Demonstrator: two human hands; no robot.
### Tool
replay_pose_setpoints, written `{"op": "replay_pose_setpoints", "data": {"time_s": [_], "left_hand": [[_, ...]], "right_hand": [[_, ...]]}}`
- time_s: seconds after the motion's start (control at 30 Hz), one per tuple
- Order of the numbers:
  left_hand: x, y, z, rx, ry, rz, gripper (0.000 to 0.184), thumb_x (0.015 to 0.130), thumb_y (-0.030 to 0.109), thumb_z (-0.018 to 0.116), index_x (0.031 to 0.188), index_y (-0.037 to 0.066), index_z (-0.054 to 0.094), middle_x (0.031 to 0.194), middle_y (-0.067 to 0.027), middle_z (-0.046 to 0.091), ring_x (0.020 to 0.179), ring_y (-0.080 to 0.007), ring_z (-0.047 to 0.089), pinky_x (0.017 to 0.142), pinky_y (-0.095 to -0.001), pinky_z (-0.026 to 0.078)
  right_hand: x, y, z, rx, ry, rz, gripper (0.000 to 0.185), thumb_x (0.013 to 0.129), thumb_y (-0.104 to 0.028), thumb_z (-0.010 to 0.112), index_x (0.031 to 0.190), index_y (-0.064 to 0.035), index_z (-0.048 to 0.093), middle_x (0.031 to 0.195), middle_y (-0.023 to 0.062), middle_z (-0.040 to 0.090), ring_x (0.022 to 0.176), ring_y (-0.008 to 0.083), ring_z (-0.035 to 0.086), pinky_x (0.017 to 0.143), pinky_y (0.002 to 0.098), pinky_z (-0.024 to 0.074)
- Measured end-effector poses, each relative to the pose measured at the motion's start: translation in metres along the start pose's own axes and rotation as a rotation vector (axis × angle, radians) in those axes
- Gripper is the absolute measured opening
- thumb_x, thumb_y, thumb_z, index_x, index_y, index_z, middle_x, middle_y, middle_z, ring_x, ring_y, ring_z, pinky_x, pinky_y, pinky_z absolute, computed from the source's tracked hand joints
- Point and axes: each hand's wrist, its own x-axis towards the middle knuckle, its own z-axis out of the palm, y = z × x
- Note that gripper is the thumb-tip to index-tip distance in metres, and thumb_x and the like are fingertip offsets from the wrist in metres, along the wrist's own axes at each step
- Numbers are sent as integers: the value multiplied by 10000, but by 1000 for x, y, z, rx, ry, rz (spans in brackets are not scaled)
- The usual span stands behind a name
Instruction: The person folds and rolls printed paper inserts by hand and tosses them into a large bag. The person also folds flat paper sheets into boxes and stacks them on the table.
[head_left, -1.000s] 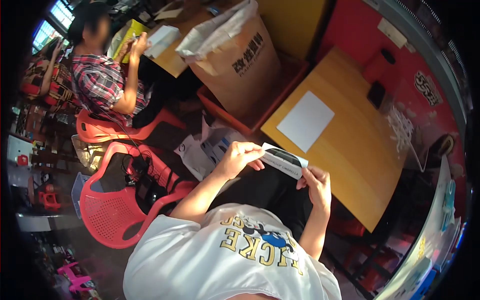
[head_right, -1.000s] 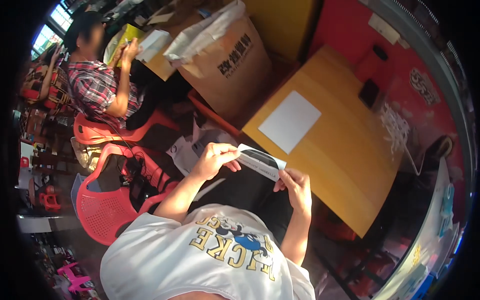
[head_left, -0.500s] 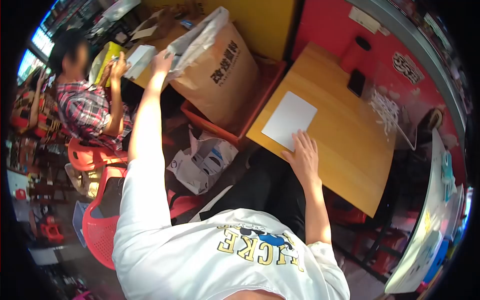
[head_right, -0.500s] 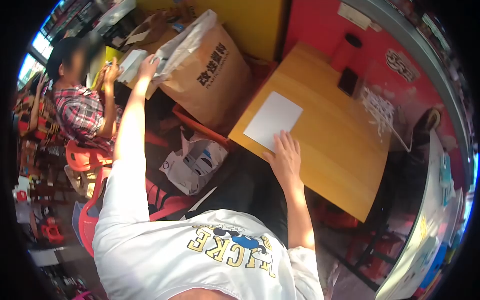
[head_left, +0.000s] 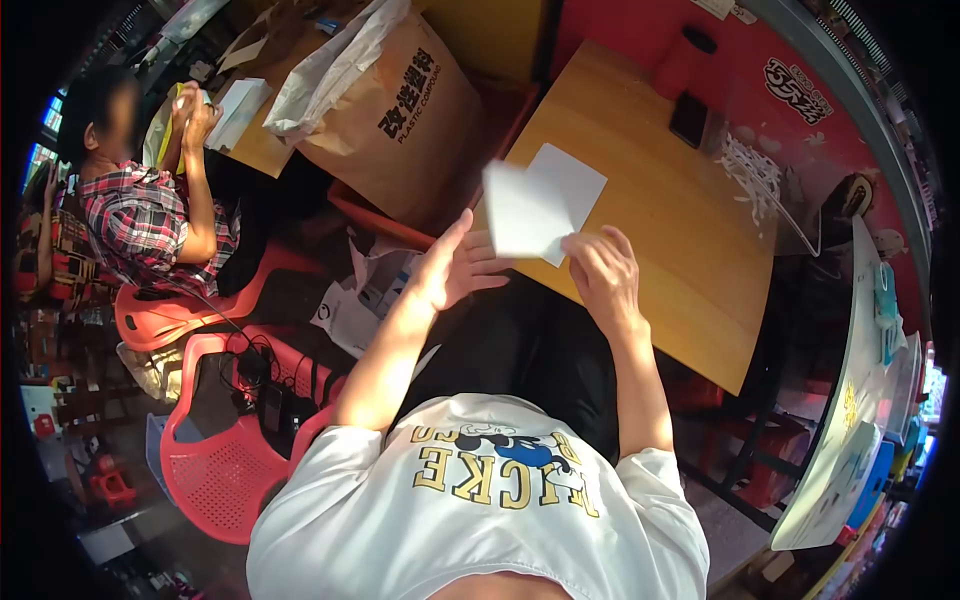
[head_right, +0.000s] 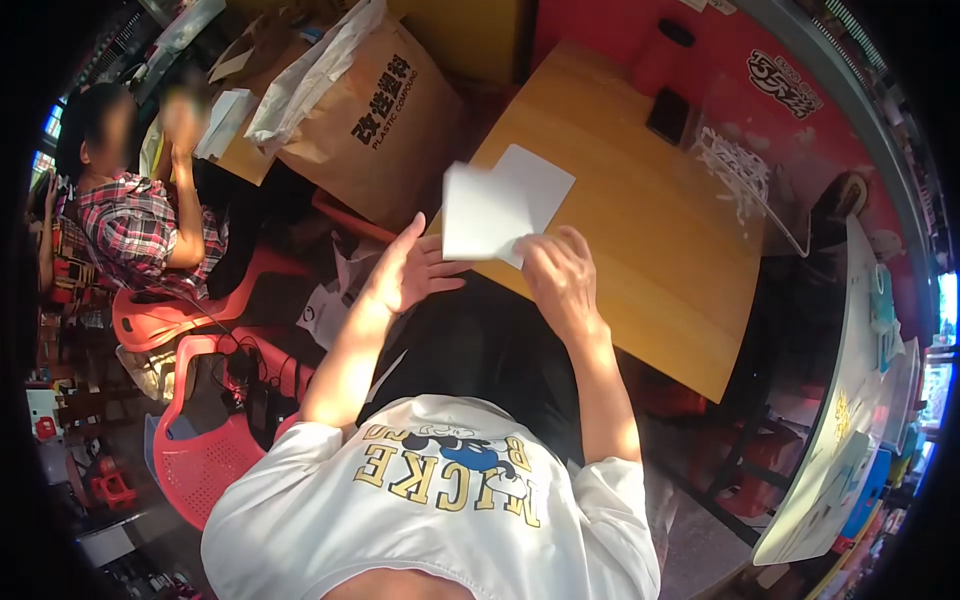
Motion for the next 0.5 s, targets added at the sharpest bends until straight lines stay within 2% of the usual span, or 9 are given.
{"op": "replay_pose_setpoints", "data": {"time_s": [0.03, 0.07, 0.13, 0.17, 0.27, 0.3, 0.37, 0.4, 0.5], "left_hand": [[6, -6, 2, -179, -115, 10, 693, 863, 528, 555, 1223, -59, 478, 1157, -202, 584, 1032, -272, 595, 882, -406, 487], [14, -10, -2, -214, -104, 55, 588, 858, 384, 607, 1256, -24, 462, 1186, -192, 557, 1063, -265, 562, 906, -406, 450], [13, -14, -6, -56, 83, 24, 471, 855, 205, 581, 1249, -27, 467, 1155, -170, 571, 1050, -264, 570, 894, -397, 465], [12, -15, -5, 31, 67, 122, 421, 836, 55, 521, 1244, -31, 465, 1124, -151, 584, 1027, -257, 583, 892, -381, 475], [-10, -26, 23, 97, -96, 252, 392, 839, -16, 479, 1228, -21, 525, 1153, -161, 600, 1037, -229, 593, 931, -340, 459], [-17, -28, 28, 274, -127, 321, 363, 835, -25, 478, 1189, -28, 560, 1183, -164, 592, 1060, -226, 585, 946, -333, 445], [-26, -26, 30, 614, -289, 509, 318, 816, -58, 486, 1100, -33, 627, 1257, -180, 558, 1114, -225, 565, 979, -311, 410], [-32, -25, 34, 795, -293, 598, 334, 803, -66, 502, 1111, -24, 622, 1252, -189, 558, 1130, -234, 559, 978, -315, 414], [-51, -11, 55, 1283, -292, 804, 328, 758, -39, 585, 1081, -9, 634, 1282, -196, 526, 1177, -289, 529, 980, -334, 428]], "right_hand": [[0, -8, -13, 87, -89, -50, 181, 723, 41, 662, 866, -54, 603, 880, 64, 660, 866, 224, 634, 835, 377, 486], [-4, -17, -22, 224, -141, -39, 187, 718, 49, 664, 866, -53, 614, 876, 61, 658, 871, 229, 632, 813, 367, 489], [-13, -32, -34, 438, -154, 2, 221, 689, 79, 675, 868, -49, 654, 848, 66, 655, 836, 230, 634, 728, 323, 498], [-21, -35, -38, 562, -153, 171, 222, 682, 83, 682, 865, -42, 661, 839, 75, 656, 814, 218, 633, 711, 307, 500], [-43, -33, -31, 990, 42, 569, 125, 748, 50, 690, 858, -4, 664, 790, 54, 643, 751, 139, 606, 669, 257, 488], [-48, -32, -29, 1167, 128, 729, 78, 786, 21, 687, 857, 2, 660, 776, 30, 633, 747, 108, 596, 657, 248, 477], [-47, -28, -24, 1340, 329, 787, 65, 821, -15, 663, 876, 15, 651, 935, 61, 613, 809, 93, 551, 701, 220, 447], [-48, -26, -22, 1347, 339, 832, 99, 825, -75, 677, 886, 1, 654, 1005, 67, 594, 818, 87, 535, 684, 201, 421], [-47, -24, -16, 1406, 178, 1069, 132, 838, -147, 679, 899, -29, 669, 896, 7, 622, 730, 38, 523, 633, 168, 396]]}}
